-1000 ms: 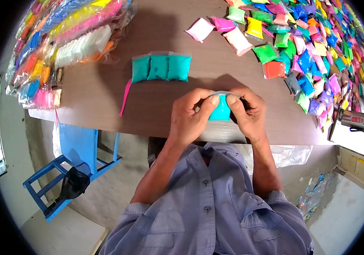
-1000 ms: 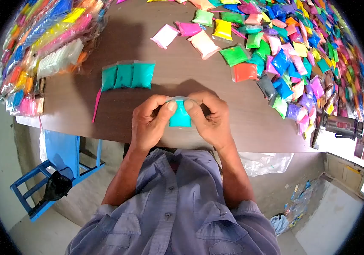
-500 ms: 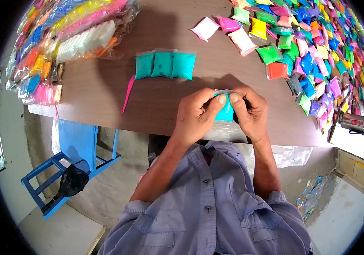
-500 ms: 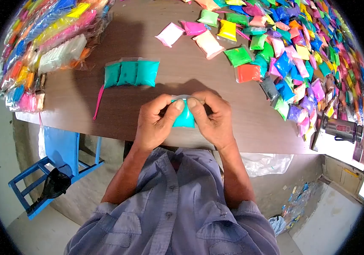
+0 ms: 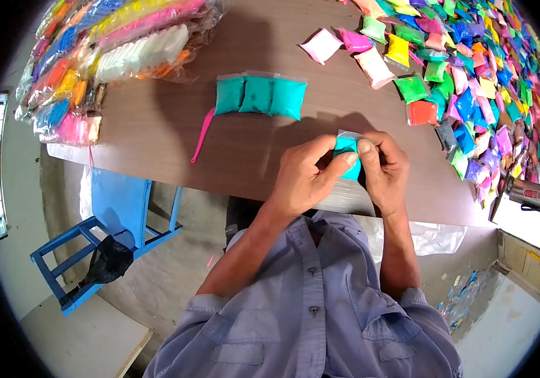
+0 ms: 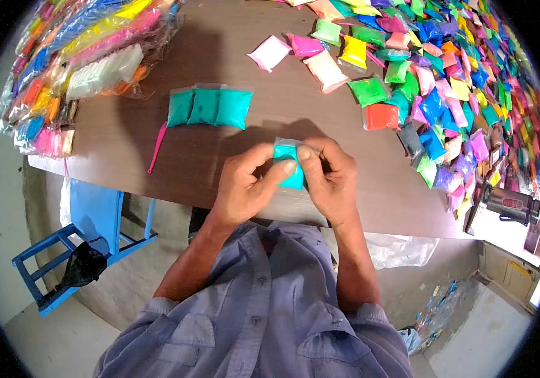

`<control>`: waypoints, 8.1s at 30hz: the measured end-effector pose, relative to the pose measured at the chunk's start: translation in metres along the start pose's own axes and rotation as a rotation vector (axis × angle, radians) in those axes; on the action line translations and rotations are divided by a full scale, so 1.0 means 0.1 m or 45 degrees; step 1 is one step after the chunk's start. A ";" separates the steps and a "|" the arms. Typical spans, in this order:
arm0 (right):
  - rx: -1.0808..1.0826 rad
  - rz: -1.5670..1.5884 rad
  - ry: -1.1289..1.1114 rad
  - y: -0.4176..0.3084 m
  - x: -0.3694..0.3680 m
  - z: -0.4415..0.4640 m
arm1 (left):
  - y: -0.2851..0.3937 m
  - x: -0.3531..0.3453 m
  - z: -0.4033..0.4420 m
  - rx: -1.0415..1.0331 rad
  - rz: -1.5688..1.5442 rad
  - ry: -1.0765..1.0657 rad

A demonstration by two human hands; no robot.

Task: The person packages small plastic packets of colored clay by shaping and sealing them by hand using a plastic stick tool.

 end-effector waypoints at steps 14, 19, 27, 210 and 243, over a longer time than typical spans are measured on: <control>0.004 0.055 0.074 -0.03 0.02 0.01 | -0.01 0.01 -0.01 0.131 0.067 -0.108; -0.019 0.127 0.169 -0.02 0.08 0.01 | 0.07 0.00 0.00 0.004 -0.028 -0.028; -0.053 0.031 0.148 -0.02 0.05 0.01 | 0.00 0.02 -0.01 -0.087 0.073 0.053; 0.644 -0.668 -0.123 -0.53 -0.07 -0.49 | 0.15 0.43 -0.62 -0.104 0.863 0.151; 0.559 -0.855 -0.036 -0.47 -0.14 -0.50 | 0.14 0.37 -0.91 -0.235 0.844 0.140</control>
Point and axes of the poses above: each hand's wrist, its own z-axis towards the middle knuckle, its own x-axis out of the back of the hand, y = z × x, the point moved 8 cm from there along z, towards the middle knuckle, and after that the axes turned 1 degree about z, right-handed, at the moved point
